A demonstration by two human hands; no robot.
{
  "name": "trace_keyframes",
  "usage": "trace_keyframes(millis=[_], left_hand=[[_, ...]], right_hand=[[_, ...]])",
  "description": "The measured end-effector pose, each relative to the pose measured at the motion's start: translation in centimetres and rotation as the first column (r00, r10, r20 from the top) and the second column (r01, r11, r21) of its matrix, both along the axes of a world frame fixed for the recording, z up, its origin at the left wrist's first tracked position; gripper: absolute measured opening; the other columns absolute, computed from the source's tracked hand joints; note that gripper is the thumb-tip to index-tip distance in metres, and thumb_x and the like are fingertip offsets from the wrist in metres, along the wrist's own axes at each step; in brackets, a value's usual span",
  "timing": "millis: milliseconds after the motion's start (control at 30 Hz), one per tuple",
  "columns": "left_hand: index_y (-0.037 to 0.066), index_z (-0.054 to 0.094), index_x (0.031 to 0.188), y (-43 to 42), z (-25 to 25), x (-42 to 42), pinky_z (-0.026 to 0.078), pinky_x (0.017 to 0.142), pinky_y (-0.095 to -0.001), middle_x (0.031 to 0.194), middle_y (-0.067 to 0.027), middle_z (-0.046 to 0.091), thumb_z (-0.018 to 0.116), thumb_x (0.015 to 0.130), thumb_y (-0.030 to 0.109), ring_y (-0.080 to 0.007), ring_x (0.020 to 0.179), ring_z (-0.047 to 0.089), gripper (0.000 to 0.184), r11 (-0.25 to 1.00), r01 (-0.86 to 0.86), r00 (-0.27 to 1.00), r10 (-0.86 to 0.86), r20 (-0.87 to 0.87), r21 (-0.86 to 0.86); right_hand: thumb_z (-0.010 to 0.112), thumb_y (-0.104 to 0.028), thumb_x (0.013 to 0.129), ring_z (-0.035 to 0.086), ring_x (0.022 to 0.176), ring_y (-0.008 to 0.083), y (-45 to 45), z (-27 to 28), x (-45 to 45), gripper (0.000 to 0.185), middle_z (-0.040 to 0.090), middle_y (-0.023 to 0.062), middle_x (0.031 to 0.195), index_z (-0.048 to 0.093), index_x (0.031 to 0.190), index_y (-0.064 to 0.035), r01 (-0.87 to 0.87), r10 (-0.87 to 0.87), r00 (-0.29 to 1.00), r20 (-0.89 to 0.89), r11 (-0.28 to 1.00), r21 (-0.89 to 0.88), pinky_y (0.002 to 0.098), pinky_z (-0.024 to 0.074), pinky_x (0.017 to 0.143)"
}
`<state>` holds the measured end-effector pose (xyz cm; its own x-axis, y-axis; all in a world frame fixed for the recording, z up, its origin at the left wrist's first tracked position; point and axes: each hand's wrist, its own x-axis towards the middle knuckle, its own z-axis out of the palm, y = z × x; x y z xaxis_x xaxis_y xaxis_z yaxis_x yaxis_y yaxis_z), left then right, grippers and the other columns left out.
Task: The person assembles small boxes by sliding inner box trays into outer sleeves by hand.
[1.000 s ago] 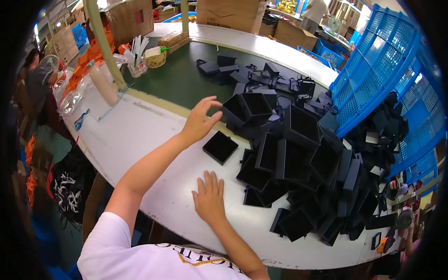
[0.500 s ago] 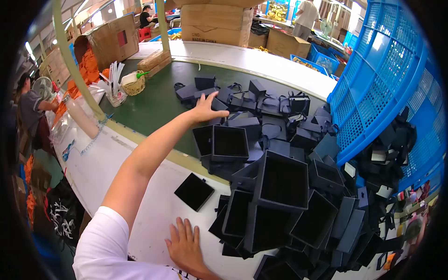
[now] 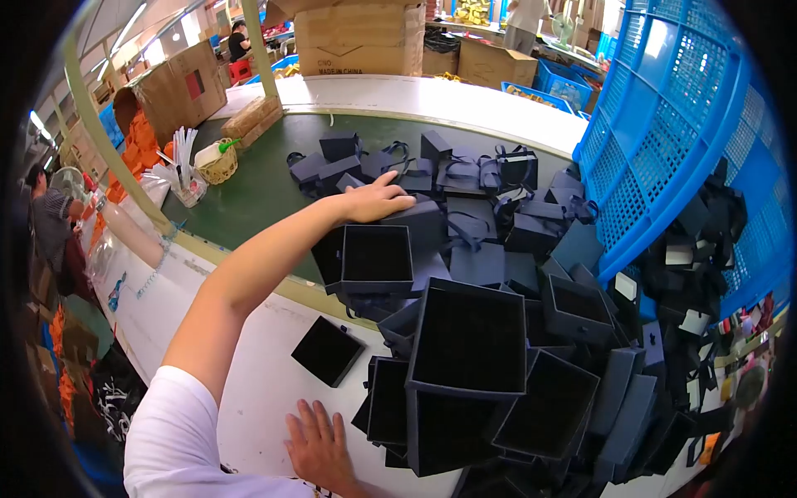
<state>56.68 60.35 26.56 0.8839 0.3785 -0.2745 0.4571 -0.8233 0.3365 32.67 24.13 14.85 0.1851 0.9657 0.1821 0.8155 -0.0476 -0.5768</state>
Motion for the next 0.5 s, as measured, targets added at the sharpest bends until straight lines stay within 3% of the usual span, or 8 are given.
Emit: trace_keyframes(millis=[67,100,167,200,267,367,467,500], left_hand=[[0.014,0.058,0.145,3.5,-2.5,-0.7,0.022,0.126,-0.0508,0.169,-0.0232,0.022,0.045,0.104,0.056,-0.0401,0.157,0.021,0.06,0.987,0.098,0.984,-0.078,0.159,-0.127],[0.013,0.06,0.143,5.4,-3.6,-0.8,0.027,0.125,-0.0413,0.166,-0.0268,0.024,0.054,0.102,0.048,-0.0418,0.154,0.028,0.055,0.975,0.209,0.958,-0.189,0.215,-0.073],[0.015,0.06,0.144,4.8,-2.3,-1.6,0.035,0.121,-0.0448,0.165,-0.0265,0.028,0.064,0.095,0.036,-0.0421,0.147,0.039,0.054,0.989,0.144,0.983,-0.141,0.117,-0.018],[0.016,0.056,0.147,4.7,-2.0,-1.6,0.037,0.119,-0.0439,0.159,-0.0258,0.04,0.069,0.09,0.028,-0.0405,0.143,0.045,0.06,0.992,0.125,0.99,-0.125,0.07,-0.009],[0.018,0.048,0.155,5.1,-2.5,-0.7,0.041,0.115,-0.0433,0.152,-0.0253,0.05,0.073,0.083,0.023,-0.0393,0.139,0.05,0.076,0.984,0.117,0.993,-0.112,0.045,-0.137],[0.022,0.034,0.163,5.4,-2.5,1.3,0.04,0.118,-0.0482,0.151,-0.0252,0.052,0.071,0.083,0.031,-0.0412,0.14,0.05,0.088,0.971,0.16,0.978,-0.181,-0.108,-0.177],[0.024,0.027,0.165,6.5,-6.7,4.7,0.032,0.118,-0.0655,0.156,-0.0181,0.05,0.076,0.079,0.032,-0.0415,0.143,0.048,0.099,0.995,0.079,0.982,-0.087,-0.167,-0.053],[0.022,0.028,0.165,1.0,-2.9,3.3,0.037,0.107,-0.0705,0.147,-0.0205,0.059,0.073,0.082,0.039,-0.0398,0.136,0.056,0.096,0.983,-0.018,0.969,0.061,-0.238,0.182]], right_hand=[[0.067,-0.036,0.096,0.037,0.149,0.0365,-0.1,0.5,0.3,0.052,0.043,0.0168,0.158,0.057,0.139,-0.0084,-0.022,0.021,0.999,-0.03,0.999,-0.031,0.0612,0.0289,0.118],[0.066,-0.035,0.097,0.036,0.15,0.0371,0.0,0.9,0.4,0.052,0.042,0.0176,0.159,0.056,0.14,-0.0072,-0.032,0.031,0.999,-0.042,0.999,-0.044,0.0615,0.028,0.119],[0.063,-0.033,0.099,0.034,0.151,0.0384,-0.2,1.0,0.4,0.052,0.04,0.0193,0.159,0.054,0.142,-0.0051,-0.028,0.025,0.998,-0.061,0.998,-0.051,0.0621,0.0263,0.12],[0.062,-0.032,0.1,0.033,0.152,0.0391,-0.2,0.8,0.3,0.052,0.039,0.0202,0.16,0.053,0.143,-0.0041,-0.025,0.022,0.998,-0.067,0.999,-0.042,0.0624,0.0254,0.12],[0.061,-0.031,0.101,0.031,0.152,0.0405,-0.1,0.5,0.1,0.052,0.038,0.0219,0.16,0.052,0.144,-0.0024,-0.03,0.028,0.996,-0.09,0.999,-0.022,0.0629,0.0243,0.121],[0.06,-0.03,0.102,0.03,0.153,0.0423,-0.1,0.4,0.2,0.052,0.036,0.0242,0.161,0.051,0.144,-0.0006,-0.03,0.03,0.993,-0.115,1.0,-0.001,0.0635,0.0238,0.121],[0.06,-0.03,0.101,0.03,0.153,0.0434,-0.2,0.6,0.0,0.052,0.035,0.0256,0.161,0.053,0.143,0.0003,-0.019,0.021,0.996,-0.089,0.999,0.026,0.0638,0.0248,0.12],[0.061,-0.03,0.101,0.03,0.152,0.0438,-0.1,0.1,-0.2,0.052,0.035,0.0259,0.161,0.053,0.142,0.0006,-0.006,0.01,0.997,-0.077,0.999,0.049,0.0638,0.0253,0.12]])
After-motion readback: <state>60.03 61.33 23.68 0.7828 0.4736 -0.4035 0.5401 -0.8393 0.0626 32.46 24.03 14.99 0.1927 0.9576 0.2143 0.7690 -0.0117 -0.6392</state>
